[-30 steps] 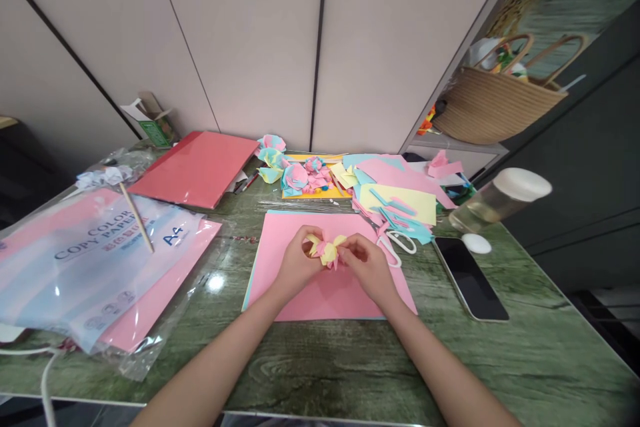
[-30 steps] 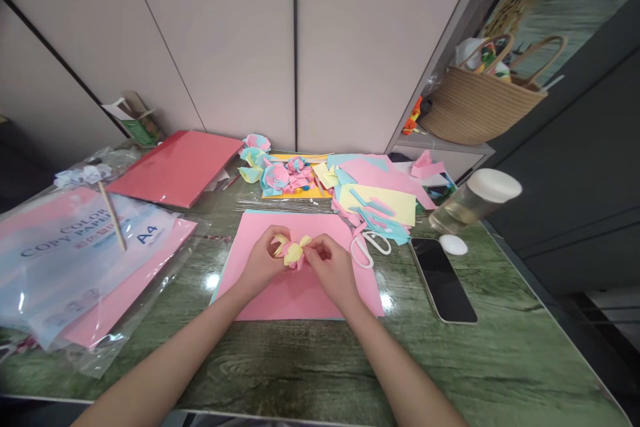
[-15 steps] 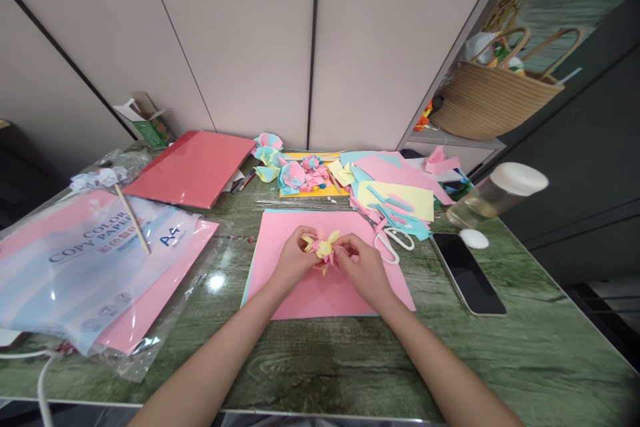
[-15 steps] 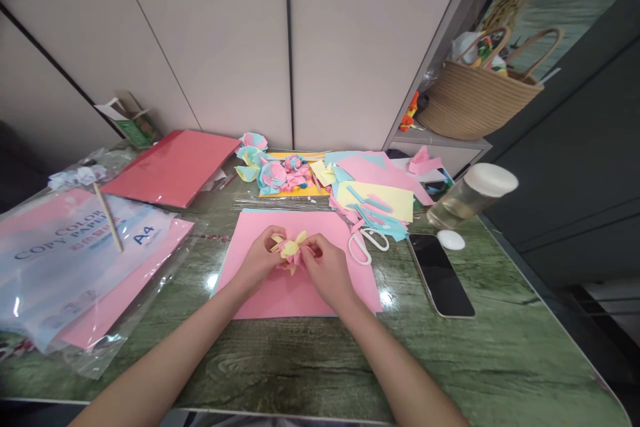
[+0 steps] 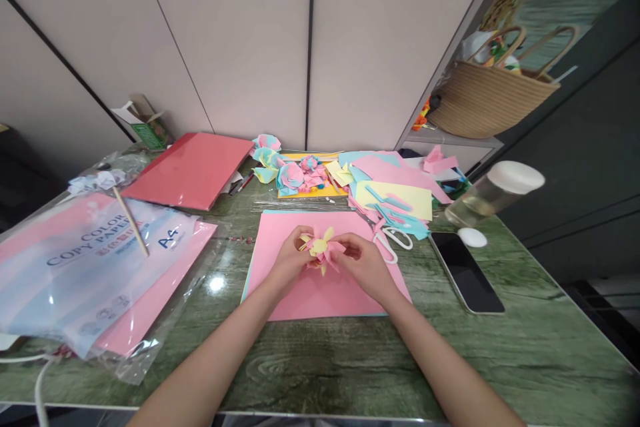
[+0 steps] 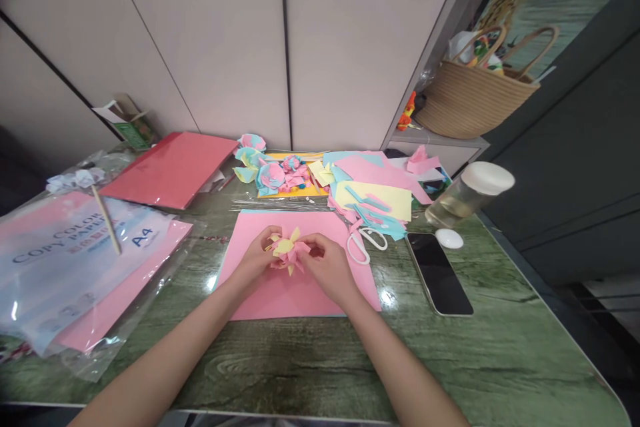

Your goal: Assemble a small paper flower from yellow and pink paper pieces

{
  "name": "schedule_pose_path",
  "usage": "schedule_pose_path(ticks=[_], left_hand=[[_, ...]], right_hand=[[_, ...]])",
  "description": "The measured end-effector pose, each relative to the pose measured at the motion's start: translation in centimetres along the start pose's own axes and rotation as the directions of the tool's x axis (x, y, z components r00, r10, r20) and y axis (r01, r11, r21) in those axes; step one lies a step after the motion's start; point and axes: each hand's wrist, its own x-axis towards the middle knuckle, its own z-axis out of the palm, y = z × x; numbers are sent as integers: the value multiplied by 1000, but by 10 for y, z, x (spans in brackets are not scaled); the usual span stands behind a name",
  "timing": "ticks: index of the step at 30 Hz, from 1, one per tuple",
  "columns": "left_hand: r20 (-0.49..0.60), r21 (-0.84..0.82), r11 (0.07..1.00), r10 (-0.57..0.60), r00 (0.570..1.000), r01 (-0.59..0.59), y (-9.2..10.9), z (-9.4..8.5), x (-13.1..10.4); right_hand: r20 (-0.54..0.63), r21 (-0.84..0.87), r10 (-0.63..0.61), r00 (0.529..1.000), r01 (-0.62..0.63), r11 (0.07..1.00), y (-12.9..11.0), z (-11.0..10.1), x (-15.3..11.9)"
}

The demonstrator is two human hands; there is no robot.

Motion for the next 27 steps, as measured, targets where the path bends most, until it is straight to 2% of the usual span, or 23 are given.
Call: schedule_pose_path(ticks=[3, 8, 12, 19, 24, 27], left_hand=[[-17, 52, 998, 31, 999, -30, 1, 1, -1], [-91, 139, 981, 152, 984, -138, -4, 8, -3], [-138, 173, 970, 198, 971, -173, -6, 12, -5], [-140, 270, 938, 264, 954, -220, 1, 15, -7], [-157, 374, 891, 333, 930, -256, 2, 18, -10], [-164, 384, 888, 335, 928, -253, 2, 19, -12]], right_hand=[[-39, -58, 8, 999, -10, 998, 0, 0, -2], [-131, -194, -36, 991, 10, 981, -3, 3, -5], [-170, -215, -57, 984, 19, 976, -7, 6, -8], [-222, -229, -59, 973, 7, 973, -10, 7, -12], [-259, -378, -137, 956, 30, 925, -9, 11, -15], [-258, -429, -189, 947, 63, 901, -8, 12, -15]])
